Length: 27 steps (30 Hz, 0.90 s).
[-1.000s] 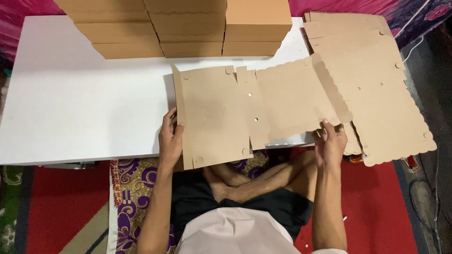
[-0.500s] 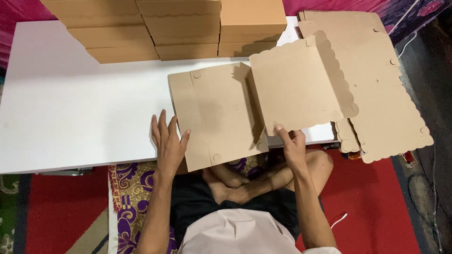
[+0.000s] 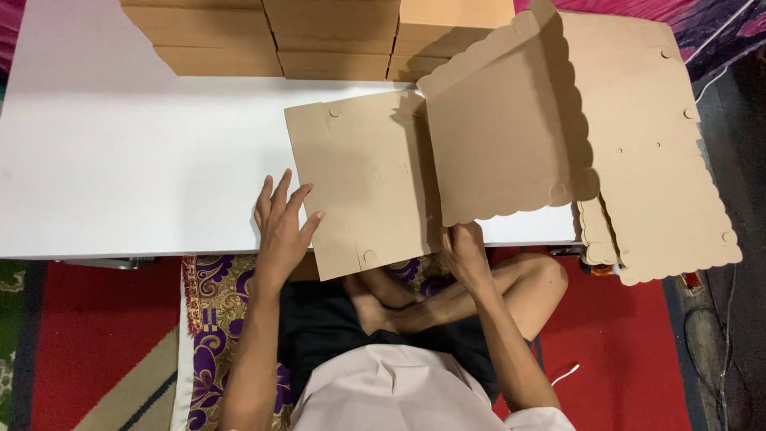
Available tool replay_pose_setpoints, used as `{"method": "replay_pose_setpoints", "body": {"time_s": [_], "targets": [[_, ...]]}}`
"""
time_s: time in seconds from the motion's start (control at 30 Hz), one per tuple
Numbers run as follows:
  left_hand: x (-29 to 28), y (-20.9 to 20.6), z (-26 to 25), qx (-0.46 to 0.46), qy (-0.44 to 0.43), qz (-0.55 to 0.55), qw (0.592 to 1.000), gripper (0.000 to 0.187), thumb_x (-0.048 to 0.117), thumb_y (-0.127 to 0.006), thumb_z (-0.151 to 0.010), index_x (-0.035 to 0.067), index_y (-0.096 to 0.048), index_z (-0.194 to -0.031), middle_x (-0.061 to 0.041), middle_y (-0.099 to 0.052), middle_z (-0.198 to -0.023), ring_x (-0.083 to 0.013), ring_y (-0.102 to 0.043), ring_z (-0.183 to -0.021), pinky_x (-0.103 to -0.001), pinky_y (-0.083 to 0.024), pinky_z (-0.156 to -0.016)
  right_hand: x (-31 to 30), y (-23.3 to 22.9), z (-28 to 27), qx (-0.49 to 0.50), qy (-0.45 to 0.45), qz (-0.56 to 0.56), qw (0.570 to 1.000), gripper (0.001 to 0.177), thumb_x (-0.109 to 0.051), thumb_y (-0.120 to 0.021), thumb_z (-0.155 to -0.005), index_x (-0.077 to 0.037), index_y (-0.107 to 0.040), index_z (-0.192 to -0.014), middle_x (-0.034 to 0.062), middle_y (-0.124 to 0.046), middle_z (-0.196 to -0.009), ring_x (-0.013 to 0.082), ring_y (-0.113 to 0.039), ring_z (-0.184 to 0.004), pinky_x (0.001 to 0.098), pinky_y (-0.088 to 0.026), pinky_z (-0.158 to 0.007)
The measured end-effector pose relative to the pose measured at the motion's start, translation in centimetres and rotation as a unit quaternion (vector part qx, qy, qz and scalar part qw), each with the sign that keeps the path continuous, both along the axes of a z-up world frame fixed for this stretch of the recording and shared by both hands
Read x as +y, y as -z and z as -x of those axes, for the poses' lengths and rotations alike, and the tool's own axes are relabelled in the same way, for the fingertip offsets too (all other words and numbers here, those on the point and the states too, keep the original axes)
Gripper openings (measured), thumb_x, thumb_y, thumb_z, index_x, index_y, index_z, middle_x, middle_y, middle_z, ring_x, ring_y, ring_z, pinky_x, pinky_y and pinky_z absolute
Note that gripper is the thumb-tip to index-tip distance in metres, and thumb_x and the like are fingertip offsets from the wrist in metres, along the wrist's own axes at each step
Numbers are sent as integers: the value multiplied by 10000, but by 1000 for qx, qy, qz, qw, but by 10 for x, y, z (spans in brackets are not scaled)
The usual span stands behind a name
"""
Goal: Assembling a cardboard box by folding and interlocking pre-cut flaps.
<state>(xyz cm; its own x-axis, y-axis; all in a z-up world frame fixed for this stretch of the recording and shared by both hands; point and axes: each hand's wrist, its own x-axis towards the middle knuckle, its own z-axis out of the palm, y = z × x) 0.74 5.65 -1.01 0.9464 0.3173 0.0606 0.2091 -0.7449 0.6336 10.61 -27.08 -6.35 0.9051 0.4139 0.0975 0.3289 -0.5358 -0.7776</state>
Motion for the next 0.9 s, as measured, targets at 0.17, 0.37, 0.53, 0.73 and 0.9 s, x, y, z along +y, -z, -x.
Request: {"method": "replay_pose_setpoints", "body": {"time_s": [0.17, 0.37, 0.53, 0.73, 0.9], "targets": [[19, -52, 9, -91, -29, 248, 964, 397, 80, -548, -1018, 53, -503, -1411, -211, -429, -1508, -442, -431, -1384, -589, -343, -1125, 31, -81, 7, -99, -73, 106, 987, 127, 22, -586, -821, -37, -584, -708, 130, -566, -561, 292, -552, -550, 385, -463, -582], [0, -100, 15, -212, 62, 318, 922, 732, 479, -378, -1028, -29, -185, -1519, -342, -198, -1577, -575, -252, -1430, -731, -291, -1079, 56, -94, 21, -214, -116, 55, 968, 904, 226, -519, -766, -18, -233, -1588, 309, -425, -1500, 454, -453, -1366, 545, -441, -1106], [-9, -82, 7, -195, 76, 371, 905, 1023, 65, -801, -809, 90, -112, -1565, -305, -129, -1622, -626, -388, -1333, -598, -494, -1009, 54, -100, 26, -148, -112, 42, 982, 903, 213, -503, -823, -35, -146, -1614, 310, -338, -1578, 471, -403, -1402, 567, -418, -1127], [-18, -101, 13, -175, -14, 176, 969, 672, -56, -744, -817, 11, -465, -1424, -213, -375, -1519, -481, -389, -1414, -536, -391, -1151, 47, -108, 17, -66, -142, 93, 983, 781, 53, -551, -864, -32, -268, -1588, 254, -366, -1589, 427, -355, -1453, 544, -286, -1197], [-21, -86, 21, 110, -113, 39, 987, 603, 267, -687, -929, 64, -508, -1467, -263, -260, -1573, -574, -36, -1433, -702, -375, -1049, 39, -67, 23, -45, -229, 195, 953, 1018, -671, -624, -861, -185, -174, -1634, 124, -86, -1707, 362, -72, -1554, 566, -44, -1233]]}}
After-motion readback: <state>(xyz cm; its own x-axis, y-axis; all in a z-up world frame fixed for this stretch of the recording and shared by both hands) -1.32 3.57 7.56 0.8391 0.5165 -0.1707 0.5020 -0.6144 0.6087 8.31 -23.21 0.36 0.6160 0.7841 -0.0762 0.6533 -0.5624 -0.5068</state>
